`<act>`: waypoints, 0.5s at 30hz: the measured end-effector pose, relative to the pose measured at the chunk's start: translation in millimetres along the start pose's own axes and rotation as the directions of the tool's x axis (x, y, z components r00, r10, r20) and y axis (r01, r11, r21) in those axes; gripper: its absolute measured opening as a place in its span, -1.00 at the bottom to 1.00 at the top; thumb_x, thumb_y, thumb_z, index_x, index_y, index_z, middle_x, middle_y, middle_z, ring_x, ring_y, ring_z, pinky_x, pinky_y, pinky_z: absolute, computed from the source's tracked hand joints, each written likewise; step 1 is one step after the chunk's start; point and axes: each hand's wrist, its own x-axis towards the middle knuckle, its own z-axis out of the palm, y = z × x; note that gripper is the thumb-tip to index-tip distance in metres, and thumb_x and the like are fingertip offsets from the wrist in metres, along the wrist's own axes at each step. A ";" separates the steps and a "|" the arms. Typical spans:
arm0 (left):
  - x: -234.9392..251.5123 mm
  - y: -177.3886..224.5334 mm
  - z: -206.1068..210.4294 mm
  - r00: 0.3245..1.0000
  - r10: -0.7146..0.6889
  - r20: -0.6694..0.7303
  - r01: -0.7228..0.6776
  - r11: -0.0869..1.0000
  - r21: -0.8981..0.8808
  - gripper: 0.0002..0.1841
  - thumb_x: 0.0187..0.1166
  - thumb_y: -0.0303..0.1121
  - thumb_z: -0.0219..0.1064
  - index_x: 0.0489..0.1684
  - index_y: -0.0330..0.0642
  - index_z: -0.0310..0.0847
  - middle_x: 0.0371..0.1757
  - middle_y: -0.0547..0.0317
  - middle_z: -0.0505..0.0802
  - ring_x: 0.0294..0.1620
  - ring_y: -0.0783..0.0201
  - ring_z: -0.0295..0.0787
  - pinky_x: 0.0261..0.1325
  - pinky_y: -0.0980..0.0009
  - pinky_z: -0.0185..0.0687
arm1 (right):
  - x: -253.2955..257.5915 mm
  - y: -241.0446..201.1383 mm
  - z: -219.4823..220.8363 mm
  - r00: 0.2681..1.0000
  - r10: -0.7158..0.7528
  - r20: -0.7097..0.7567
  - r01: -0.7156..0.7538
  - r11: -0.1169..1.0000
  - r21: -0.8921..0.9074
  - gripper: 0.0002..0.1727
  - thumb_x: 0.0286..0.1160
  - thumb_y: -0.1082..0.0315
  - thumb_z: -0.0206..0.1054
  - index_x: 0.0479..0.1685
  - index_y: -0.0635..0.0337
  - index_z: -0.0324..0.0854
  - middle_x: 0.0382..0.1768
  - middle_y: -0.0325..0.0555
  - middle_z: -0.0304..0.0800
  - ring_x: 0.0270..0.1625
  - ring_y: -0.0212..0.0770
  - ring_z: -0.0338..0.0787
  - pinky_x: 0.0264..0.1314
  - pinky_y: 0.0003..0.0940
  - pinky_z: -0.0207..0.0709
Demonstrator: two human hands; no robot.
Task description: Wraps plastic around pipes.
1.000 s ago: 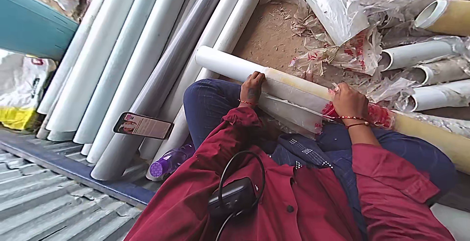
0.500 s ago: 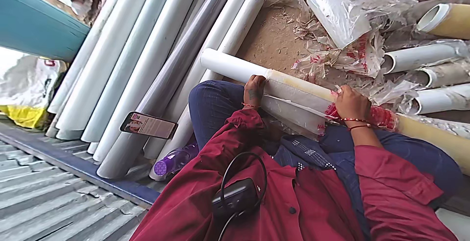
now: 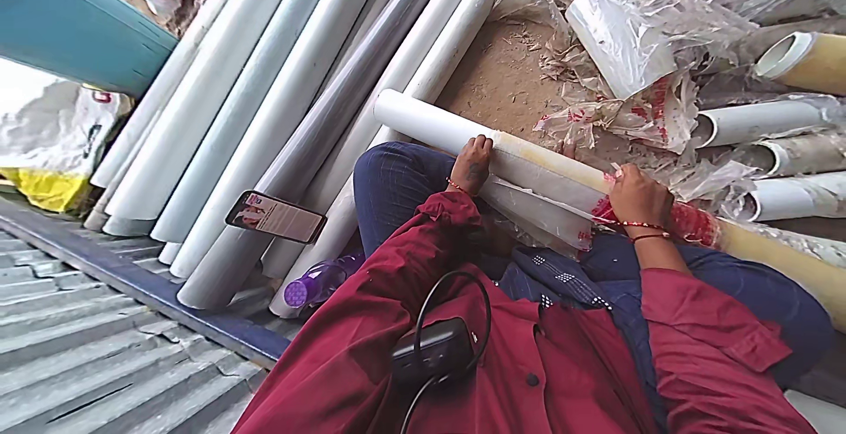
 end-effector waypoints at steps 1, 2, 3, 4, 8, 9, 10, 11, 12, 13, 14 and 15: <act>-0.1 -1.0 -0.6 1.000 0.004 0.009 -0.004 1.000 -0.010 -0.74 0.47 -0.80 0.17 0.04 -0.61 0.68 0.10 -0.45 0.79 0.23 -0.35 0.75 0.34 -0.07 0.64 | -0.4 0.1 0.1 1.000 -0.003 -0.003 0.003 1.000 0.000 -0.65 0.83 0.38 0.01 0.19 0.49 0.60 0.03 0.57 0.77 0.11 0.60 0.77 0.09 0.52 0.46; -1.0 -2.6 -0.4 1.000 -0.001 -0.003 0.001 0.999 -0.048 -0.75 0.50 -0.78 0.17 0.05 -0.60 0.68 0.11 -0.44 0.79 0.23 -0.34 0.76 0.35 -0.06 0.63 | -1.0 0.0 0.2 1.000 -0.005 -0.012 0.005 1.000 0.000 -0.65 0.83 0.38 0.01 0.19 0.49 0.62 0.03 0.56 0.77 0.12 0.59 0.77 0.11 0.51 0.46; -2.2 -3.8 -0.9 0.999 -0.025 -0.026 0.022 0.993 -0.114 -0.77 0.56 -0.74 0.16 0.03 -0.59 0.69 0.10 -0.43 0.80 0.23 -0.32 0.77 0.36 -0.06 0.64 | -1.2 0.1 0.5 1.000 -0.009 -0.023 0.009 1.000 -0.003 -0.65 0.82 0.38 0.01 0.18 0.48 0.63 0.03 0.55 0.78 0.13 0.58 0.78 0.11 0.50 0.47; -3.8 -4.6 -0.9 0.996 -0.058 -0.066 0.045 0.981 -0.191 -0.80 0.59 -0.70 0.17 -0.01 -0.58 0.70 0.06 -0.41 0.80 0.18 -0.30 0.80 0.33 -0.06 0.66 | -1.4 0.0 0.6 0.999 -0.016 -0.033 0.016 1.000 -0.002 -0.65 0.81 0.40 0.01 0.17 0.49 0.63 0.03 0.56 0.78 0.13 0.58 0.78 0.12 0.50 0.47; -6.9 1.5 -1.0 0.953 -0.248 -0.174 0.172 0.915 -0.365 -0.79 0.59 -0.56 0.30 0.01 -0.57 0.71 -0.01 -0.41 0.84 0.01 -0.22 0.85 0.21 0.00 0.71 | -2.7 0.7 0.6 0.999 -0.022 -0.036 0.022 1.000 0.013 -0.64 0.82 0.41 0.01 0.22 0.51 0.63 0.09 0.56 0.77 0.16 0.59 0.77 0.16 0.51 0.45; -4.9 2.1 -1.5 0.943 -0.295 -0.155 0.216 0.896 -0.389 -0.74 0.61 -0.52 0.31 0.12 -0.57 0.67 0.05 -0.41 0.81 -0.01 -0.18 0.83 0.18 0.04 0.71 | -3.4 1.1 0.4 0.999 -0.023 -0.038 0.023 1.000 0.014 -0.64 0.83 0.40 0.01 0.21 0.51 0.63 0.09 0.56 0.77 0.16 0.58 0.77 0.16 0.50 0.46; -2.7 1.7 -2.6 0.934 -0.335 -0.122 0.261 0.876 -0.406 -0.69 0.62 -0.50 0.32 0.21 -0.56 0.61 0.12 -0.41 0.78 0.00 -0.16 0.82 0.18 0.06 0.71 | -3.9 1.5 0.7 0.999 -0.023 -0.043 0.023 1.000 0.011 -0.64 0.82 0.40 0.01 0.20 0.51 0.63 0.09 0.55 0.78 0.15 0.57 0.78 0.14 0.49 0.47; -0.7 1.9 -5.2 0.926 -0.369 -0.084 0.303 0.857 -0.417 -0.67 0.62 -0.49 0.34 0.24 -0.56 0.60 0.15 -0.42 0.76 0.03 -0.16 0.80 0.20 0.06 0.69 | -4.5 1.3 0.2 0.999 -0.022 -0.040 0.023 1.000 0.010 -0.64 0.82 0.40 0.01 0.20 0.51 0.63 0.09 0.56 0.77 0.15 0.57 0.78 0.15 0.49 0.46; 1.0 2.8 -8.8 0.918 -0.394 -0.051 0.338 0.842 -0.420 -0.68 0.61 -0.49 0.35 0.22 -0.55 0.62 0.16 -0.42 0.75 0.05 -0.17 0.79 0.23 0.06 0.67 | -5.0 0.6 -0.8 0.999 -0.021 -0.035 0.022 1.000 0.005 -0.64 0.83 0.40 0.00 0.21 0.50 0.63 0.10 0.55 0.77 0.17 0.56 0.78 0.17 0.48 0.46; 2.1 4.2 -12.2 0.911 -0.411 -0.023 0.365 0.831 -0.420 -0.70 0.62 -0.50 0.35 0.19 -0.55 0.64 0.15 -0.42 0.76 0.09 -0.19 0.78 0.27 0.05 0.65 | -5.7 -0.6 -2.1 0.999 -0.022 -0.030 0.022 1.000 0.009 -0.62 0.84 0.39 -0.01 0.25 0.49 0.63 0.12 0.54 0.78 0.20 0.54 0.78 0.20 0.46 0.46; 2.9 6.0 -15.3 0.904 -0.429 0.004 0.390 0.819 -0.421 -0.72 0.62 -0.52 0.34 0.18 -0.55 0.65 0.15 -0.43 0.76 0.16 -0.22 0.76 0.33 0.02 0.61 | -7.3 -3.5 -4.8 0.999 -0.029 -0.017 0.030 0.999 0.026 -0.60 0.85 0.38 -0.02 0.28 0.49 0.63 0.15 0.54 0.77 0.23 0.52 0.77 0.26 0.45 0.45; 3.6 7.4 -17.6 0.895 -0.445 0.024 0.412 0.806 -0.424 -0.72 0.62 -0.53 0.33 0.19 -0.55 0.64 0.16 -0.44 0.76 0.21 -0.25 0.74 0.39 0.00 0.58 | -9.1 -9.0 -8.0 0.998 -0.056 -0.008 0.057 0.997 0.053 -0.60 0.86 0.39 -0.03 0.30 0.50 0.62 0.15 0.55 0.77 0.24 0.52 0.77 0.28 0.44 0.44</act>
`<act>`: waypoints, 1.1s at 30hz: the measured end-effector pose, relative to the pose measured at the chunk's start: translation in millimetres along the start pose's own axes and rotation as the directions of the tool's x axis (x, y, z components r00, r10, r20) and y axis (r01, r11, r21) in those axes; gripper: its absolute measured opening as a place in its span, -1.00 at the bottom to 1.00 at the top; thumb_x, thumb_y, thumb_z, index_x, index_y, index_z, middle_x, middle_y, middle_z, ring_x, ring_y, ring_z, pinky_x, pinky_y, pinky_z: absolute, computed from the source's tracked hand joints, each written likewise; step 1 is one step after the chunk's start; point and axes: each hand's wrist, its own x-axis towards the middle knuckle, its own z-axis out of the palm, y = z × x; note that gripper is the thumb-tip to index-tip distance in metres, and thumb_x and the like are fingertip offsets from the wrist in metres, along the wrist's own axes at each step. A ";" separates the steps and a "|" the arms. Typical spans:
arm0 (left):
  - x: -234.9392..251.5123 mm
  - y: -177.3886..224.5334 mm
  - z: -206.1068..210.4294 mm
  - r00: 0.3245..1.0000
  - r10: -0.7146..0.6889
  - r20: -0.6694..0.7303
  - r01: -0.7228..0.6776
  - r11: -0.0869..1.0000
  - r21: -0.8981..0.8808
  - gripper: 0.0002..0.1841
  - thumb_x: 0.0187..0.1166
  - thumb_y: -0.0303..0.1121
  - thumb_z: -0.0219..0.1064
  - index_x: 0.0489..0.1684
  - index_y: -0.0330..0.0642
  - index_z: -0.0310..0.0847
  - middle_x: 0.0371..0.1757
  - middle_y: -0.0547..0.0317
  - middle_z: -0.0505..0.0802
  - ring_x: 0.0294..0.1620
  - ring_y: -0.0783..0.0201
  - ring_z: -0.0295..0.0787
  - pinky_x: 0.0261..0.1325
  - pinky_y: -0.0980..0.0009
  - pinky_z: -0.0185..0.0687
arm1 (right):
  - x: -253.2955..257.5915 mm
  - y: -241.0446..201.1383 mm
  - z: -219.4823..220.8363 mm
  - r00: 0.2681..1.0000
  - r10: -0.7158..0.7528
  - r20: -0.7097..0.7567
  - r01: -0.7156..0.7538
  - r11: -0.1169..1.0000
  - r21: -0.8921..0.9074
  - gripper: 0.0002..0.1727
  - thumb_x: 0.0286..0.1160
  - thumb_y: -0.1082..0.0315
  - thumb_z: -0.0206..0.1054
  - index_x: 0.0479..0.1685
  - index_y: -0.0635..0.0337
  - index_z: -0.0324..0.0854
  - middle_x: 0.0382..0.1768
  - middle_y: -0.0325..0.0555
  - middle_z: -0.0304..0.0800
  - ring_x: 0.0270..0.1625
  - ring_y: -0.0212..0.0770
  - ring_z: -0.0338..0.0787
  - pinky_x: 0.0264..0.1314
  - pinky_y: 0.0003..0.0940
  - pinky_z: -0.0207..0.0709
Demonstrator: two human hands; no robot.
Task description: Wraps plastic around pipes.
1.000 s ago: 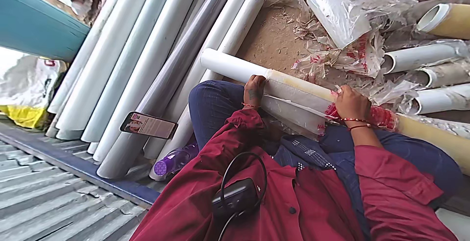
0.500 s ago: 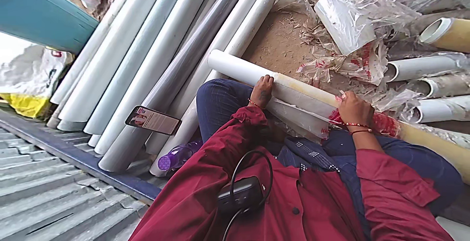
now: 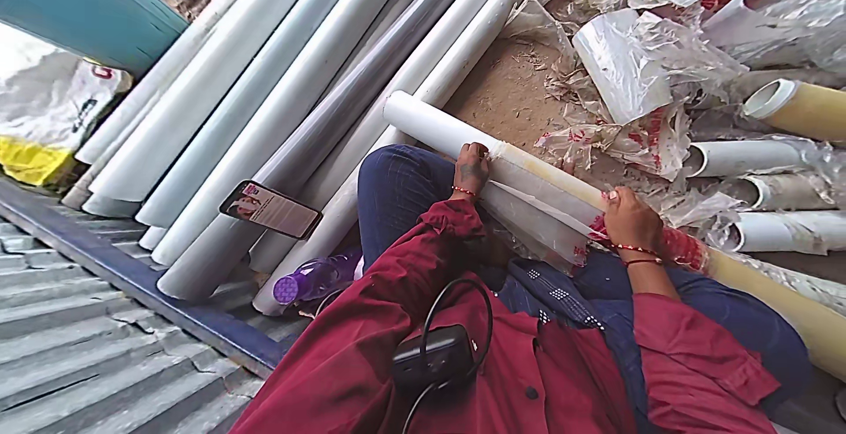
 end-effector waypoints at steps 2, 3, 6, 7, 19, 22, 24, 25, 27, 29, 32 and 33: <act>-0.2 1.6 -0.1 0.999 -0.038 0.008 0.038 0.999 -0.013 -0.68 0.63 -0.52 0.33 0.23 -0.60 0.58 0.18 -0.47 0.74 0.28 -0.28 0.71 0.45 -0.02 0.54 | -2.0 -20.7 -3.4 0.995 -0.100 0.028 0.099 0.994 0.038 -0.60 0.86 0.40 -0.03 0.29 0.51 0.63 0.09 0.55 0.79 0.18 0.54 0.78 0.23 0.45 0.46; -0.5 1.6 -0.2 0.998 -0.057 0.015 0.057 0.998 -0.019 -0.66 0.62 -0.51 0.34 0.24 -0.62 0.55 0.20 -0.48 0.73 0.31 -0.29 0.70 0.46 -0.03 0.55 | -2.5 -35.9 -3.3 0.986 -0.158 0.050 0.156 0.987 0.049 -0.61 0.86 0.40 -0.02 0.26 0.51 0.64 0.05 0.55 0.79 0.14 0.55 0.79 0.19 0.45 0.48; -0.6 3.4 -3.9 0.993 -0.105 0.056 0.108 0.992 -0.058 -0.67 0.61 -0.52 0.35 0.19 -0.65 0.51 0.25 -0.52 0.67 0.36 -0.30 0.65 0.47 -0.03 0.53 | 5.5 -92.5 4.8 0.938 -0.323 0.126 0.321 0.946 0.037 -0.66 0.86 0.35 0.04 0.12 0.43 0.66 -0.11 0.46 0.81 0.06 0.48 0.81 0.11 0.43 0.51; -0.7 3.4 -5.0 0.991 -0.112 0.072 0.117 0.991 -0.070 -0.67 0.61 -0.52 0.35 0.18 -0.65 0.50 0.27 -0.52 0.65 0.37 -0.30 0.65 0.46 -0.03 0.54 | 9.0 -111.6 8.4 0.918 -0.364 0.155 0.367 0.930 0.009 -0.67 0.86 0.34 0.04 0.08 0.42 0.66 -0.17 0.43 0.81 0.04 0.46 0.81 0.13 0.41 0.50; -5.8 22.3 -17.8 0.913 -0.195 0.359 0.115 0.966 0.232 -0.61 0.71 -0.62 0.12 0.46 -0.66 0.40 0.54 -0.47 0.49 0.62 -0.31 0.40 0.54 -0.04 0.44 | 25.6 -179.3 27.1 0.859 -0.417 0.296 0.508 0.758 -0.409 -0.72 0.82 0.37 0.06 0.08 0.36 0.66 -0.27 0.47 0.80 -0.09 0.55 0.83 -0.14 0.42 0.52; -7.0 20.5 -18.8 0.908 -0.194 0.370 0.113 0.967 0.227 -0.63 0.69 -0.65 0.11 0.43 -0.65 0.43 0.51 -0.45 0.52 0.60 -0.29 0.43 0.53 -0.02 0.44 | 22.3 -190.5 18.8 0.837 -0.376 0.397 0.536 0.710 -0.457 -0.79 0.73 0.44 0.18 0.09 0.36 0.65 -0.20 0.47 0.80 0.01 0.54 0.81 -0.04 0.44 0.50; -6.8 19.6 -21.3 0.911 -0.183 0.371 0.116 0.974 0.196 -0.63 0.68 -0.64 0.16 0.41 -0.64 0.45 0.50 -0.44 0.53 0.58 -0.29 0.44 0.52 -0.01 0.46 | 22.1 -195.0 13.4 0.819 -0.380 0.429 0.563 0.677 -0.474 -0.81 0.67 0.48 0.22 0.07 0.38 0.67 -0.19 0.46 0.81 0.01 0.53 0.82 -0.07 0.41 0.52; -5.4 18.5 -22.2 0.910 -0.175 0.375 0.116 0.978 0.173 -0.63 0.68 -0.64 0.16 0.41 -0.64 0.44 0.50 -0.44 0.52 0.58 -0.29 0.44 0.53 -0.02 0.45 | 23.2 -197.7 10.9 0.815 -0.372 0.445 0.568 0.665 -0.484 -0.81 0.67 0.49 0.21 0.07 0.39 0.68 -0.17 0.47 0.81 0.03 0.53 0.81 -0.06 0.41 0.52; -6.4 15.8 -20.3 0.922 -0.156 0.355 0.119 0.985 0.123 -0.63 0.64 -0.65 0.21 0.39 -0.63 0.47 0.47 -0.44 0.55 0.56 -0.30 0.45 0.51 -0.04 0.47 | 24.8 -202.0 7.6 0.804 -0.345 0.485 0.581 0.631 -0.514 -0.80 0.68 0.48 0.20 0.06 0.38 0.68 -0.12 0.46 0.81 0.07 0.50 0.81 -0.01 0.40 0.52; -9.3 12.9 -16.0 0.940 -0.133 0.313 0.115 0.990 0.077 -0.63 0.59 -0.64 0.30 0.35 -0.60 0.50 0.41 -0.42 0.59 0.52 -0.31 0.49 0.44 -0.07 0.53 | 26.1 -207.2 4.8 0.794 -0.306 0.525 0.589 0.602 -0.540 -0.78 0.71 0.45 0.19 0.07 0.38 0.68 -0.06 0.45 0.81 0.14 0.48 0.80 0.06 0.39 0.50; -12.3 11.5 -16.1 0.950 -0.116 0.289 0.110 0.993 0.035 -0.64 0.61 -0.61 0.31 0.34 -0.57 0.52 0.36 -0.41 0.64 0.49 -0.30 0.55 0.41 -0.06 0.57 | 26.4 -211.1 0.8 0.781 -0.273 0.562 0.600 0.575 -0.556 -0.77 0.70 0.45 0.20 0.10 0.40 0.69 0.01 0.44 0.81 0.19 0.46 0.78 0.11 0.38 0.50; -13.0 11.2 -15.6 0.953 -0.110 0.282 0.108 0.994 0.021 -0.65 0.62 -0.61 0.30 0.34 -0.58 0.52 0.35 -0.42 0.65 0.48 -0.30 0.56 0.41 -0.06 0.58 | 25.8 -212.7 -0.5 0.779 -0.252 0.574 0.600 0.564 -0.567 -0.76 0.68 0.45 0.21 0.12 0.39 0.69 0.05 0.43 0.80 0.21 0.46 0.78 0.13 0.37 0.50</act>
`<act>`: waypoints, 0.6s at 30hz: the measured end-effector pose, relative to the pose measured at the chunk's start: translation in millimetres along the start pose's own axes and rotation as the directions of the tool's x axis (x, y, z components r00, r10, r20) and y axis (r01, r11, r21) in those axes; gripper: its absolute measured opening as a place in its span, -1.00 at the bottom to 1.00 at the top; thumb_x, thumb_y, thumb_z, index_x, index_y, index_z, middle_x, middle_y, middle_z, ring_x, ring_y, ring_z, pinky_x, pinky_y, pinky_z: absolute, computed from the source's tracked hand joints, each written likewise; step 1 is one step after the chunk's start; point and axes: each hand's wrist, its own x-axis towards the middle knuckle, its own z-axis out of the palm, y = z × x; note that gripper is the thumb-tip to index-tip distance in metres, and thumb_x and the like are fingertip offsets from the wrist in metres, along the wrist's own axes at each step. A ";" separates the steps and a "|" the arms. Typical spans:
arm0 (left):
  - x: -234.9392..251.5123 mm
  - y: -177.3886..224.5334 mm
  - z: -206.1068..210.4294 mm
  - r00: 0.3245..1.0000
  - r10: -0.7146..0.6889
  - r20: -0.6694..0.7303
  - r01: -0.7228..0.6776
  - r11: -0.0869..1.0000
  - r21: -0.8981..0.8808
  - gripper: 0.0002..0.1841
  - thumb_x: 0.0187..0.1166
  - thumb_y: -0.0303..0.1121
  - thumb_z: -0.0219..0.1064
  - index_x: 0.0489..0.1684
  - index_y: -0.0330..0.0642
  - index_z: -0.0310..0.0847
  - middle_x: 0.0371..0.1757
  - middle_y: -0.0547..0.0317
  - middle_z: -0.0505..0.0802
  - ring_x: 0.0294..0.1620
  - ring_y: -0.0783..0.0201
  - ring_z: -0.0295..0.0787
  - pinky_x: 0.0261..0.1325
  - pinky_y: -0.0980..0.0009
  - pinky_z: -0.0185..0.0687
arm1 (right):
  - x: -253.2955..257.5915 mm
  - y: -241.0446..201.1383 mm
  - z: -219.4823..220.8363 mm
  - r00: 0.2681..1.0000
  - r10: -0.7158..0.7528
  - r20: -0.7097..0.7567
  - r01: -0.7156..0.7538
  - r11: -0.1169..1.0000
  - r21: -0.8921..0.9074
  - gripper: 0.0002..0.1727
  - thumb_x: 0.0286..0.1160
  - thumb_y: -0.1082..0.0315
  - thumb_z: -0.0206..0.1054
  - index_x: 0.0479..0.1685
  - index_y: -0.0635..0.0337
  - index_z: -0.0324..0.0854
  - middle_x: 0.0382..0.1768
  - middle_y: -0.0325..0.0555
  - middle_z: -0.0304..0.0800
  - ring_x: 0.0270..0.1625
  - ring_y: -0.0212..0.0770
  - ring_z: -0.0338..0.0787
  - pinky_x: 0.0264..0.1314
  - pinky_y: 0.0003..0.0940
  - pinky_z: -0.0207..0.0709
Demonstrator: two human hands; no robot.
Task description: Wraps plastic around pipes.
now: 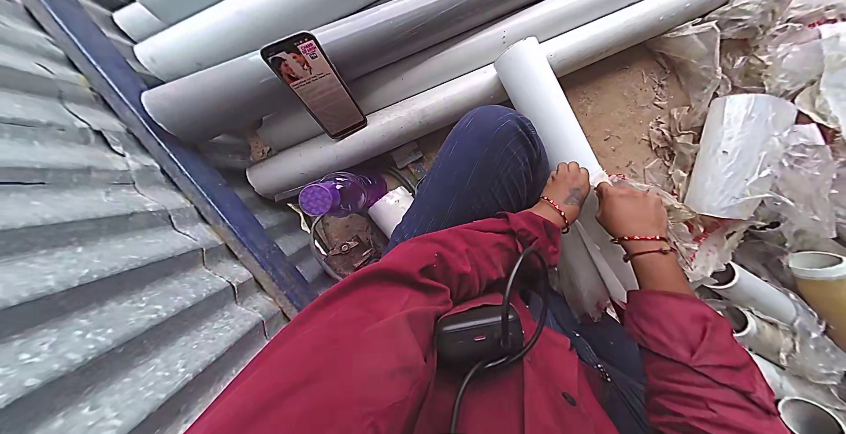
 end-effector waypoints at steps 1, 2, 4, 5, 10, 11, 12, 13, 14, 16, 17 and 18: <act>-0.2 -0.5 0.2 1.000 0.005 -0.001 -0.005 1.000 -0.013 -0.65 0.64 -0.61 0.28 0.34 -0.58 0.52 0.35 -0.42 0.65 0.48 -0.30 0.57 0.42 -0.06 0.57 | -1.1 -1.3 -2.4 1.000 0.008 0.024 -0.008 1.000 -0.010 -0.75 0.66 0.46 0.23 0.14 0.40 0.69 0.09 0.44 0.79 0.24 0.46 0.76 0.16 0.37 0.51; -0.6 -1.6 0.7 1.000 0.013 -0.004 -0.013 0.999 -0.030 -0.66 0.65 -0.61 0.26 0.34 -0.58 0.52 0.35 -0.42 0.65 0.48 -0.30 0.56 0.43 -0.06 0.56 | -2.5 -2.5 -4.2 0.999 0.018 0.045 -0.017 1.000 -0.018 -0.75 0.64 0.47 0.24 0.15 0.40 0.69 0.13 0.43 0.78 0.28 0.45 0.75 0.19 0.37 0.50; -1.0 -4.9 3.5 0.998 0.044 -0.038 -0.046 0.996 -0.077 -0.69 0.68 -0.62 0.21 0.32 -0.57 0.54 0.32 -0.43 0.68 0.46 -0.32 0.58 0.43 -0.09 0.56 | -5.3 -2.7 -9.2 0.995 0.038 0.092 -0.035 0.999 -0.032 -0.74 0.64 0.46 0.27 0.16 0.40 0.70 0.18 0.44 0.77 0.33 0.44 0.72 0.24 0.37 0.48; -0.5 -7.2 5.2 0.996 0.066 -0.056 -0.071 0.993 -0.090 -0.71 0.70 -0.62 0.19 0.30 -0.55 0.56 0.30 -0.42 0.69 0.44 -0.31 0.60 0.42 -0.09 0.56 | -7.3 0.0 -11.3 0.990 0.054 0.127 -0.049 0.998 -0.044 -0.74 0.64 0.44 0.27 0.15 0.41 0.71 0.19 0.45 0.76 0.35 0.44 0.71 0.26 0.38 0.48; 6.3 -13.4 11.4 0.975 0.167 -0.147 -0.185 0.976 -0.112 -0.77 0.67 -0.60 0.24 0.17 -0.53 0.66 0.16 -0.38 0.77 0.33 -0.29 0.69 0.36 -0.08 0.60 | -48.2 65.4 42.8 0.969 0.162 -0.187 -0.124 0.972 0.201 -0.63 0.85 0.33 0.04 0.15 0.43 0.70 -0.06 0.58 0.81 0.09 0.60 0.80 0.04 0.49 0.50; 7.8 -12.5 11.5 0.976 0.158 -0.149 -0.176 0.977 -0.123 -0.77 0.66 -0.60 0.25 0.17 -0.54 0.66 0.17 -0.40 0.77 0.34 -0.29 0.68 0.39 -0.08 0.58 | -62.3 80.3 62.6 0.933 0.235 -0.272 -0.145 0.939 0.312 -0.61 0.86 0.31 0.03 0.15 0.42 0.71 -0.11 0.59 0.81 0.04 0.64 0.80 -0.01 0.54 0.48; 9.0 -11.8 11.9 0.979 0.143 -0.142 -0.162 0.978 -0.132 -0.76 0.66 -0.59 0.25 0.17 -0.55 0.66 0.19 -0.41 0.77 0.37 -0.29 0.68 0.43 -0.07 0.55 | -76.6 92.5 82.7 0.900 0.311 -0.306 -0.166 0.893 0.418 -0.60 0.86 0.29 0.03 0.13 0.44 0.71 -0.13 0.60 0.80 0.02 0.65 0.79 -0.02 0.57 0.44; 9.8 -11.5 12.5 0.982 0.134 -0.131 -0.152 0.980 -0.132 -0.76 0.67 -0.58 0.25 0.16 -0.55 0.67 0.19 -0.40 0.77 0.38 -0.28 0.67 0.46 -0.06 0.54 | -89.9 102.2 102.4 0.875 0.383 -0.297 -0.195 0.838 0.509 -0.59 0.86 0.28 0.03 0.11 0.46 0.71 -0.13 0.60 0.79 0.03 0.66 0.77 0.01 0.59 0.41; 11.3 -12.2 13.6 0.982 0.135 -0.134 -0.152 0.980 -0.125 -0.77 0.66 -0.57 0.25 0.14 -0.54 0.68 0.18 -0.39 0.78 0.37 -0.26 0.68 0.47 -0.05 0.53 | -100.5 109.2 121.1 0.855 0.448 -0.263 -0.230 0.780 0.582 -0.58 0.86 0.28 0.03 0.13 0.47 0.71 -0.10 0.60 0.79 0.07 0.64 0.76 0.07 0.60 0.40; 14.2 -14.6 14.9 0.975 0.155 -0.160 -0.171 0.981 -0.095 -0.79 0.65 -0.55 0.28 0.09 -0.52 0.71 0.15 -0.37 0.80 0.34 -0.24 0.71 0.48 -0.03 0.54 | -112.5 115.7 156.9 0.815 0.543 -0.201 -0.282 0.676 0.681 -0.59 0.86 0.28 0.04 0.13 0.45 0.73 -0.07 0.56 0.80 0.10 0.58 0.77 0.14 0.56 0.40; 15.4 -16.4 15.6 0.969 0.168 -0.183 -0.186 0.979 -0.082 -0.79 0.64 -0.55 0.28 0.06 -0.51 0.73 0.13 -0.36 0.81 0.32 -0.24 0.73 0.46 -0.03 0.54 | -115.5 115.0 172.1 0.799 0.573 -0.181 -0.282 0.624 0.729 -0.59 0.85 0.29 0.05 0.13 0.46 0.73 -0.06 0.55 0.81 0.11 0.54 0.78 0.18 0.53 0.40; 16.2 -18.0 15.8 0.963 0.182 -0.201 -0.199 0.977 -0.069 -0.79 0.64 -0.53 0.29 0.04 -0.50 0.75 0.11 -0.35 0.82 0.30 -0.24 0.74 0.44 -0.03 0.55 | -117.2 112.4 183.7 0.788 0.591 -0.175 -0.260 0.576 0.775 -0.61 0.84 0.32 0.07 0.09 0.48 0.73 -0.07 0.53 0.80 0.08 0.50 0.78 0.19 0.48 0.40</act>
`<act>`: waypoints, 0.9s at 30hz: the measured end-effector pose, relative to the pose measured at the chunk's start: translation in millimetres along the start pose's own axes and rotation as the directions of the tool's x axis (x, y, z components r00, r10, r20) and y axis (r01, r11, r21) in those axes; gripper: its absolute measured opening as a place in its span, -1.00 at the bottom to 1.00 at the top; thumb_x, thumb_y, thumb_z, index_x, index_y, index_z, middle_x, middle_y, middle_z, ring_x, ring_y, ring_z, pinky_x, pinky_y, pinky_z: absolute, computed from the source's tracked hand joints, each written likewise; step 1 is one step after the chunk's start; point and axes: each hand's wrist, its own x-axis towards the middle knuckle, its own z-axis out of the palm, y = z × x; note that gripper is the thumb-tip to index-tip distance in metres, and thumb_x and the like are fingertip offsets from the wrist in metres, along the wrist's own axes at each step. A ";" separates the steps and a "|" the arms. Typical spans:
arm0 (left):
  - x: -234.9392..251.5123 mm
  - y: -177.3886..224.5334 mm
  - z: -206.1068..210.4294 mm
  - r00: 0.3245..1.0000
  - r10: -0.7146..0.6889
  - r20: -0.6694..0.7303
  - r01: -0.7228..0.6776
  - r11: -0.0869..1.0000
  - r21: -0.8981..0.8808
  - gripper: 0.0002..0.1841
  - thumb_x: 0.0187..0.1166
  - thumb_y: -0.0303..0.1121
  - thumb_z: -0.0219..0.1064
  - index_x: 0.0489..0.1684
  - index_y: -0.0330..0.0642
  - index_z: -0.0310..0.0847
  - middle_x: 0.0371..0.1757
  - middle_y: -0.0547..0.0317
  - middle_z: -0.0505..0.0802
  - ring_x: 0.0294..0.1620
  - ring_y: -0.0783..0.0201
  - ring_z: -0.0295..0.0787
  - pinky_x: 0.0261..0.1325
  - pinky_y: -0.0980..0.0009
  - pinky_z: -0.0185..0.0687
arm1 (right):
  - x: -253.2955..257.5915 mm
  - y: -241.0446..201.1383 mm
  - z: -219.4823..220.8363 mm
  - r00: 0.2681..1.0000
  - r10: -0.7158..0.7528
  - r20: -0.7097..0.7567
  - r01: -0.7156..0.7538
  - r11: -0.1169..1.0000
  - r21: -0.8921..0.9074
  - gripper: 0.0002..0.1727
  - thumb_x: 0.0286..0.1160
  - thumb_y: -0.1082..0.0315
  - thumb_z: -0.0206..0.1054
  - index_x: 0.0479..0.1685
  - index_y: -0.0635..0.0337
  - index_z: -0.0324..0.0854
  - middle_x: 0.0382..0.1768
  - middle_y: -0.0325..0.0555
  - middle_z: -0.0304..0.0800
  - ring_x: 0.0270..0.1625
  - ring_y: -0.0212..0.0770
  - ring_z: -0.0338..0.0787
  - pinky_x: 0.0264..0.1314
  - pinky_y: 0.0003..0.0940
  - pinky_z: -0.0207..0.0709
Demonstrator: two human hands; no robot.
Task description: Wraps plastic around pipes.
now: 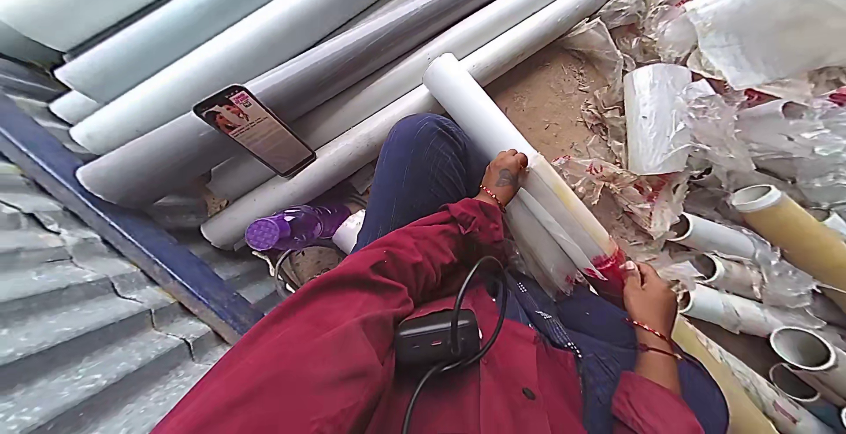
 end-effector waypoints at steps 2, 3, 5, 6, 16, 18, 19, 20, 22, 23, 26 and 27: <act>0.6 -1.8 -1.3 1.000 0.026 -0.003 -0.026 0.999 0.033 -0.79 0.64 -0.51 0.30 0.02 -0.49 0.76 0.10 -0.36 0.82 0.29 -0.25 0.73 0.44 -0.04 0.55 | -5.3 1.4 8.3 1.000 0.024 0.007 -0.024 0.995 0.101 -0.62 0.84 0.34 0.07 0.07 0.50 0.73 -0.09 0.50 0.79 0.02 0.41 0.77 0.17 0.40 0.42; 1.0 -2.9 -1.2 0.999 0.050 -0.002 -0.050 0.997 0.065 -0.80 0.65 -0.51 0.30 0.00 -0.50 0.76 0.10 -0.36 0.82 0.28 -0.25 0.74 0.43 -0.04 0.55 | -6.1 -4.0 8.5 0.999 0.028 0.017 -0.030 0.992 0.126 -0.62 0.85 0.34 0.07 0.09 0.50 0.72 -0.08 0.50 0.79 0.03 0.41 0.77 0.17 0.39 0.42; 3.1 -6.1 1.5 0.992 0.126 -0.005 -0.124 0.982 0.141 -0.81 0.64 -0.51 0.30 -0.06 -0.51 0.76 0.04 -0.35 0.83 0.22 -0.28 0.76 0.38 -0.06 0.58 | -4.1 -16.1 5.8 1.000 0.007 0.024 -0.010 0.994 0.112 -0.59 0.86 0.29 0.06 0.16 0.47 0.73 -0.04 0.51 0.82 0.11 0.46 0.79 0.20 0.45 0.43; 3.9 -7.5 2.0 0.987 0.163 0.000 -0.160 0.972 0.170 -0.81 0.63 -0.53 0.29 -0.08 -0.51 0.76 0.02 -0.35 0.84 0.20 -0.28 0.77 0.36 -0.07 0.59 | -2.8 -21.3 4.6 1.000 -0.016 0.026 0.013 0.995 0.102 -0.58 0.87 0.28 0.05 0.17 0.46 0.72 -0.02 0.50 0.82 0.13 0.47 0.79 0.21 0.45 0.43; -9.3 -11.5 11.1 0.957 0.267 -0.113 -0.247 0.955 0.166 -0.81 0.59 -0.60 0.32 0.03 -0.50 0.75 -0.02 -0.37 0.84 0.03 -0.26 0.85 0.22 -0.08 0.70 | -8.2 -19.6 7.1 0.997 -0.072 0.041 0.066 0.991 0.119 -0.59 0.86 0.28 0.04 0.16 0.42 0.73 -0.08 0.50 0.84 0.08 0.51 0.82 0.13 0.46 0.47; -8.8 -13.9 13.1 0.939 0.308 -0.156 -0.282 0.945 0.168 -0.82 0.56 -0.62 0.33 -0.02 -0.50 0.78 -0.06 -0.36 0.86 -0.03 -0.23 0.87 0.18 -0.06 0.73 | -7.6 -18.6 6.2 0.997 -0.068 0.028 0.064 0.992 0.112 -0.59 0.86 0.28 0.05 0.13 0.43 0.73 -0.12 0.48 0.84 0.04 0.50 0.83 0.07 0.45 0.48; -8.8 -15.2 13.5 0.931 0.324 -0.170 -0.295 0.939 0.177 -0.82 0.55 -0.63 0.33 -0.02 -0.50 0.78 -0.09 -0.35 0.87 -0.06 -0.22 0.88 0.15 -0.05 0.74 | -7.3 -19.4 6.3 0.997 -0.066 0.033 0.062 0.992 0.113 -0.59 0.87 0.28 0.05 0.12 0.43 0.73 -0.12 0.47 0.84 0.04 0.49 0.83 0.07 0.44 0.48; -8.9 -16.1 14.1 0.925 0.335 -0.182 -0.303 0.935 0.183 -0.82 0.54 -0.63 0.33 -0.02 -0.50 0.78 -0.11 -0.34 0.87 -0.09 -0.20 0.88 0.12 -0.03 0.75 | -7.1 -20.1 6.5 0.997 -0.068 0.035 0.064 0.991 0.115 -0.59 0.86 0.28 0.04 0.11 0.43 0.74 -0.12 0.47 0.84 0.04 0.49 0.83 0.06 0.44 0.49; -8.8 -16.9 14.8 0.921 0.336 -0.195 -0.304 0.936 0.179 -0.81 0.53 -0.62 0.35 -0.01 -0.49 0.78 -0.11 -0.33 0.87 -0.11 -0.18 0.89 0.08 -0.01 0.76 | -6.7 -21.9 6.2 0.997 -0.067 0.048 0.061 0.991 0.118 -0.60 0.87 0.29 0.04 0.11 0.43 0.74 -0.11 0.47 0.84 0.05 0.48 0.83 0.09 0.43 0.49; -8.9 -16.7 14.6 0.924 0.331 -0.191 -0.298 0.937 0.181 -0.81 0.54 -0.61 0.35 0.01 -0.49 0.78 -0.11 -0.33 0.88 -0.11 -0.17 0.89 0.08 -0.01 0.76 | -6.8 -22.6 6.4 0.996 -0.062 0.056 0.056 0.992 0.116 -0.59 0.87 0.29 0.04 0.13 0.42 0.74 -0.11 0.48 0.84 0.06 0.48 0.83 0.10 0.43 0.49; -8.7 -15.8 14.5 0.923 0.332 -0.196 -0.295 0.936 0.193 -0.81 0.53 -0.60 0.36 0.01 -0.49 0.78 -0.12 -0.31 0.89 -0.12 -0.16 0.89 0.08 0.01 0.76 | -6.7 -23.5 6.5 0.996 -0.049 0.075 0.041 0.993 0.112 -0.60 0.87 0.28 0.05 0.12 0.41 0.74 -0.12 0.48 0.84 0.06 0.48 0.83 0.10 0.43 0.48; -8.6 -15.2 14.2 0.924 0.328 -0.196 -0.292 0.937 0.191 -0.81 0.53 -0.61 0.36 0.00 -0.49 0.79 -0.12 -0.32 0.89 -0.11 -0.16 0.89 0.09 0.01 0.76 | -6.6 -23.4 6.6 0.996 -0.049 0.075 0.041 0.993 0.113 -0.60 0.87 0.28 0.05 0.11 0.42 0.74 -0.13 0.48 0.84 0.05 0.48 0.83 0.09 0.44 0.48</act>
